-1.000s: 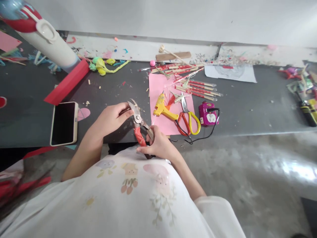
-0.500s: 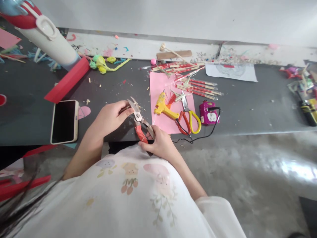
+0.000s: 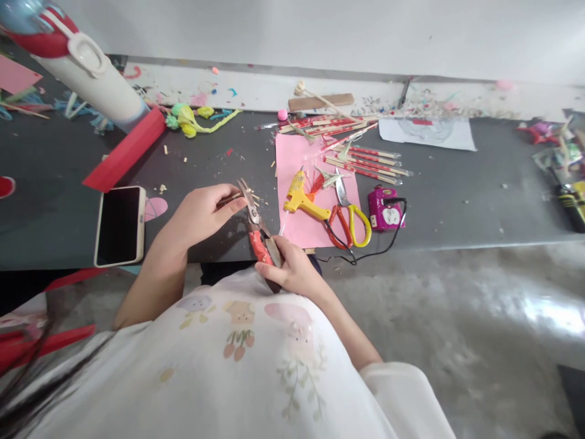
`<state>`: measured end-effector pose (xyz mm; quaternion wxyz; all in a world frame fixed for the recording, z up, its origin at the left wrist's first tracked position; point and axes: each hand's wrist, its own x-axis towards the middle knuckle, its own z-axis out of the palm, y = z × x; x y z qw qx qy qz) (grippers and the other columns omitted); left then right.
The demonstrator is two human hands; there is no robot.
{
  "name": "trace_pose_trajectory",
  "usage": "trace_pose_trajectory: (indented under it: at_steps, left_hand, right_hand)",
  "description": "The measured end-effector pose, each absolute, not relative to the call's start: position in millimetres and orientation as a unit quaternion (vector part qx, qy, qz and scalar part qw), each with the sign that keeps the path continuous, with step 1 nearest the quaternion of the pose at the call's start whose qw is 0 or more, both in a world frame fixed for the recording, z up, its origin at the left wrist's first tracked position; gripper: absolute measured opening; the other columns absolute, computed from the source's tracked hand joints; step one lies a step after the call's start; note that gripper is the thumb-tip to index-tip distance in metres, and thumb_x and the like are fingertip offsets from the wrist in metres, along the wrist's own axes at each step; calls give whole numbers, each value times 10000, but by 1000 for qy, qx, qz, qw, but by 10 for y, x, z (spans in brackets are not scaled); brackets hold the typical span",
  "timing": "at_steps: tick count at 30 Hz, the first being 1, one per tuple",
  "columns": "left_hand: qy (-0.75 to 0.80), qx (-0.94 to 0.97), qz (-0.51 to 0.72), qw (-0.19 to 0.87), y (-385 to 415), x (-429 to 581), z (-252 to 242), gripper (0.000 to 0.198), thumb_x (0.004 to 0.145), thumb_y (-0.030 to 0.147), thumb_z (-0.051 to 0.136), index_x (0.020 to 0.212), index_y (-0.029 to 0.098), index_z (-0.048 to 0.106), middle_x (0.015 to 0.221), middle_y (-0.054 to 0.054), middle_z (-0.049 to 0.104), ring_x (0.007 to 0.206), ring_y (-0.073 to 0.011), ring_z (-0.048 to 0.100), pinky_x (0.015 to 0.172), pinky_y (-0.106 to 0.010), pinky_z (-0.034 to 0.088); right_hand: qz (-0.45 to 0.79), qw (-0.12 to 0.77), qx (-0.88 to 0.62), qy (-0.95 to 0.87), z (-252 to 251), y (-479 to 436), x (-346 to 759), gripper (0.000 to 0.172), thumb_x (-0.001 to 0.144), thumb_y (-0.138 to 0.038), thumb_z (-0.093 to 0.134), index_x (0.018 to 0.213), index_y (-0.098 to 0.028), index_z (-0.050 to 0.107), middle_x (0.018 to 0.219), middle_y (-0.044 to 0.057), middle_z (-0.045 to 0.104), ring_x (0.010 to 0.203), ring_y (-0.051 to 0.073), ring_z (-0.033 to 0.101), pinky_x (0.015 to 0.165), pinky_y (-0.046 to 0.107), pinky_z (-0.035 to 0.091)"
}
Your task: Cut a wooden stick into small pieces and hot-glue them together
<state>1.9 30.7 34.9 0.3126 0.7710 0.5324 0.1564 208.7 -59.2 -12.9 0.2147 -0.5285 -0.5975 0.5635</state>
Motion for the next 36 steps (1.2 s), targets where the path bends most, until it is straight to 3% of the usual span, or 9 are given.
trace_pose_trajectory:
  at_steps: [11,19,25,31,36]
  left_hand:
    - [528,774,168,308,320,45,327,493,946,546,329,933,182,662,896,-49,713,771,-168,618,679,-275,389]
    - [536,787,142,269,323,67,311,509,968,520,253,914,187,635,866,-61,692,786,-187,612,685,-297,384]
    - [542,792,118,253,339,60,291,480,912,604,373,962,197,622,915,-58,693,798,-203,608,657,-300,360]
    - [549,788,112,255,329,46,309,489,903,615,385,937,195,634,879,-54,693,738,-184,588,635,-296,352]
    - [554,780,123,263,317,51,322,505,894,624,393,970,197,651,920,-57,706,738,-181,596,649,-292,377]
  right_hand:
    - [573,226,-542,-571,-153,-598,2081,352,742,-442,681,925,-184,527,723,-46,447,657,107,386,579,238,292]
    - [571,220,-549,-570,-166,-574,2046,364,754,-461,646,962,-185,531,754,-31,479,692,126,423,627,250,351]
    - [597,219,-530,-561,-156,-564,1999,315,826,-461,562,962,-185,495,808,-13,479,750,142,443,690,278,388]
    - [606,190,-542,-551,-118,-576,1971,478,729,-512,683,1032,-182,519,798,-19,498,735,145,458,662,276,386]
    - [585,192,-552,-562,-107,-588,1966,425,769,-526,643,1002,-189,532,776,-23,497,719,143,456,643,270,371]
